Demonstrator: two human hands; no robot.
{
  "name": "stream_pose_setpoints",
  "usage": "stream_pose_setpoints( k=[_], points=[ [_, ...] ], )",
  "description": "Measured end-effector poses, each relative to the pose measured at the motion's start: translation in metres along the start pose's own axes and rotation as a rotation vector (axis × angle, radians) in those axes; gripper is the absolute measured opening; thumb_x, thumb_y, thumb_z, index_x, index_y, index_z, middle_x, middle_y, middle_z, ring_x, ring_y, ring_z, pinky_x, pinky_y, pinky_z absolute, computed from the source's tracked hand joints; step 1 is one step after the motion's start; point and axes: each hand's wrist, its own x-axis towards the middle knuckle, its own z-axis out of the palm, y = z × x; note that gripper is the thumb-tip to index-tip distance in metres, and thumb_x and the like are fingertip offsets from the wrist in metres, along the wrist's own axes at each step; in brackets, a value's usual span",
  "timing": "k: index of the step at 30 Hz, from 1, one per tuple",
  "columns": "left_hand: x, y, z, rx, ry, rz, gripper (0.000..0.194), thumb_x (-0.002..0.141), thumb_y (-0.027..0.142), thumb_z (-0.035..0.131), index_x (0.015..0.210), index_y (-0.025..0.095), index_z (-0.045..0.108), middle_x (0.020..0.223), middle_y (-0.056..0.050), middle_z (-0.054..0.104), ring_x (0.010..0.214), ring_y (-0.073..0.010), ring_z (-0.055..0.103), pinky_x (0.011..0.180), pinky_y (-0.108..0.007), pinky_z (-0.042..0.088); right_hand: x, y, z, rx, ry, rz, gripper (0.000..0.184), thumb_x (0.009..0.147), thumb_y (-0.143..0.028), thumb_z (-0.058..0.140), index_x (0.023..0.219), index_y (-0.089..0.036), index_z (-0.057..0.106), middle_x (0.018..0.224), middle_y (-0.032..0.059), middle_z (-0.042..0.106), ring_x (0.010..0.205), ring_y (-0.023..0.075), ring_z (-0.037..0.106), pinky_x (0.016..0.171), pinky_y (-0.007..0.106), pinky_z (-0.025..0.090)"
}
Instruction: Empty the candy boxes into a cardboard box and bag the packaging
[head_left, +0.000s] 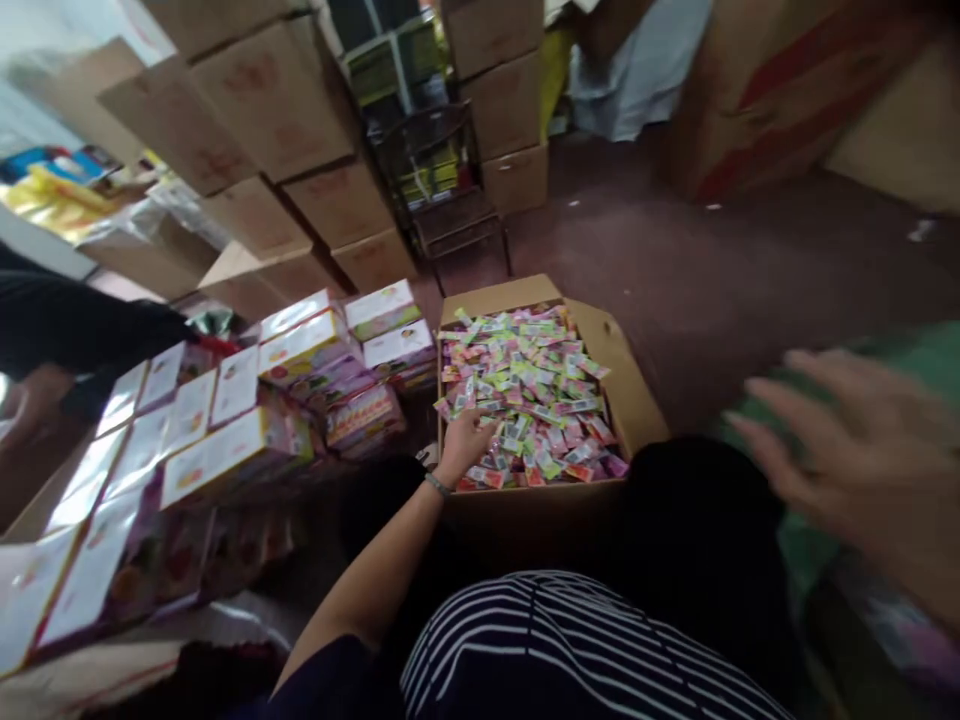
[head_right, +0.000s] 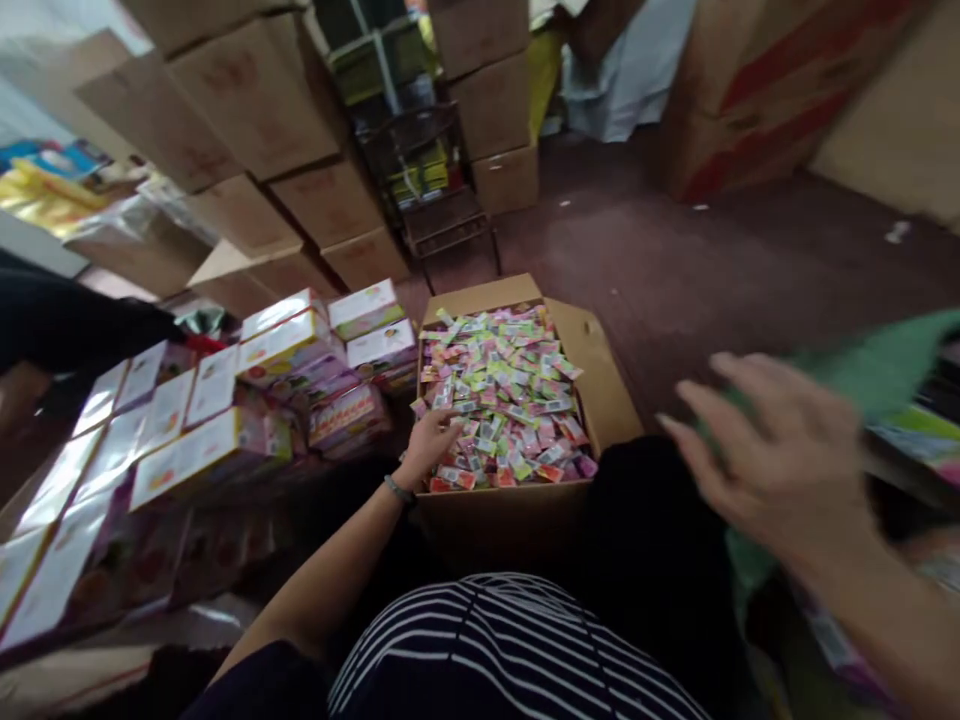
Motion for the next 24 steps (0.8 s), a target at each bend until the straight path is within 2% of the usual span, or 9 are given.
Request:
stream_pose_setpoints(
  k=[2, 4, 7, 9, 12, 15, 19, 22, 24],
  points=[
    [0.01, -0.04, -0.019, 0.075, 0.037, -0.12, 0.031, 0.094, 0.031, 0.054, 0.117, 0.016, 0.07, 0.106, -0.01, 0.071, 0.098, -0.0212, 0.066, 0.088, -0.031, 0.051, 0.014, -0.028, 0.048, 0.03, 0.008, -0.098, 0.025, 0.102, -0.031, 0.055, 0.116, -0.012, 0.065, 0.134, 0.0193, 0.055, 0.125, 0.0368, 0.052, 0.106, 0.051, 0.043],
    [0.024, -0.089, -0.043, 0.148, 0.052, -0.215, 0.037, 0.092, 0.031, 0.057, 0.122, 0.011, 0.066, 0.116, -0.016, 0.066, 0.11, -0.0258, 0.061, 0.095, -0.034, 0.047, 0.019, -0.048, 0.103, 0.122, -0.039, -0.126, 0.025, 0.103, -0.031, 0.051, 0.113, -0.012, 0.065, 0.131, 0.0194, 0.056, 0.12, 0.0342, 0.055, 0.1, 0.048, 0.048],
    [0.044, -0.169, -0.074, 0.285, -0.022, -0.331, 0.056, 0.08, 0.036, 0.072, 0.127, 0.007, 0.059, 0.127, -0.022, 0.058, 0.121, -0.0329, 0.053, 0.101, -0.038, 0.042, 0.011, -0.061, 0.174, 0.24, -0.143, -0.105, 0.026, 0.103, -0.031, 0.05, 0.114, -0.014, 0.066, 0.132, 0.0179, 0.056, 0.121, 0.0331, 0.055, 0.102, 0.049, 0.046],
    [0.056, -0.221, -0.085, 0.366, -0.104, -0.385, 0.068, 0.07, 0.035, 0.081, 0.128, 0.007, 0.057, 0.133, -0.025, 0.053, 0.127, -0.0369, 0.047, 0.102, -0.041, 0.04, 0.002, -0.06, 0.205, 0.301, -0.195, -0.059, 0.027, 0.103, -0.033, 0.049, 0.115, -0.015, 0.066, 0.13, 0.0172, 0.057, 0.119, 0.0322, 0.056, 0.104, 0.049, 0.045],
    [0.077, -0.284, -0.086, 0.436, -0.229, -0.445, 0.079, 0.058, 0.027, 0.087, 0.128, 0.006, 0.055, 0.137, -0.028, 0.049, 0.129, -0.0408, 0.044, 0.103, -0.044, 0.038, -0.008, -0.054, 0.225, 0.354, -0.24, 0.054, 0.03, 0.103, -0.037, 0.051, 0.119, -0.016, 0.065, 0.126, 0.015, 0.06, 0.114, 0.0301, 0.059, 0.104, 0.047, 0.045],
    [0.105, -0.328, -0.076, 0.439, -0.319, -0.485, 0.088, 0.051, 0.023, 0.09, 0.127, 0.0, 0.052, 0.134, -0.032, 0.051, 0.128, -0.0422, 0.045, 0.103, -0.044, 0.038, -0.008, -0.051, 0.231, 0.341, -0.266, 0.13, 0.027, 0.103, -0.035, 0.053, 0.121, -0.018, 0.064, 0.123, 0.0116, 0.062, 0.112, 0.0271, 0.06, 0.104, 0.043, 0.046],
    [0.132, -0.368, -0.06, 0.395, -0.338, -0.501, 0.103, 0.055, 0.03, 0.089, 0.138, -0.004, 0.037, 0.14, -0.032, 0.045, 0.128, -0.0395, 0.045, 0.101, -0.042, 0.04, -0.007, -0.051, 0.237, 0.29, -0.345, 0.171, 0.026, 0.104, -0.034, 0.051, 0.122, -0.019, 0.062, 0.121, 0.0106, 0.063, 0.11, 0.0251, 0.061, 0.1, 0.04, 0.047],
    [0.135, -0.389, -0.048, 0.393, -0.309, -0.472, 0.113, 0.058, 0.043, 0.087, 0.146, 0.003, 0.028, 0.144, -0.026, 0.041, 0.129, -0.0367, 0.043, 0.1, -0.041, 0.041, -0.009, -0.051, 0.242, 0.273, -0.413, 0.174, 0.026, 0.105, -0.033, 0.05, 0.123, -0.019, 0.06, 0.121, 0.0107, 0.063, 0.111, 0.0254, 0.061, 0.1, 0.041, 0.047],
    [0.13, -0.397, -0.04, 0.436, -0.278, -0.432, 0.111, 0.065, 0.052, 0.082, 0.15, 0.009, 0.025, 0.145, -0.023, 0.039, 0.131, -0.0367, 0.04, 0.103, -0.043, 0.039, -0.011, -0.051, 0.244, 0.267, -0.444, 0.177, 0.027, 0.105, -0.034, 0.05, 0.125, -0.019, 0.06, 0.123, 0.0109, 0.062, 0.113, 0.0261, 0.06, 0.099, 0.042, 0.047]
  ],
)
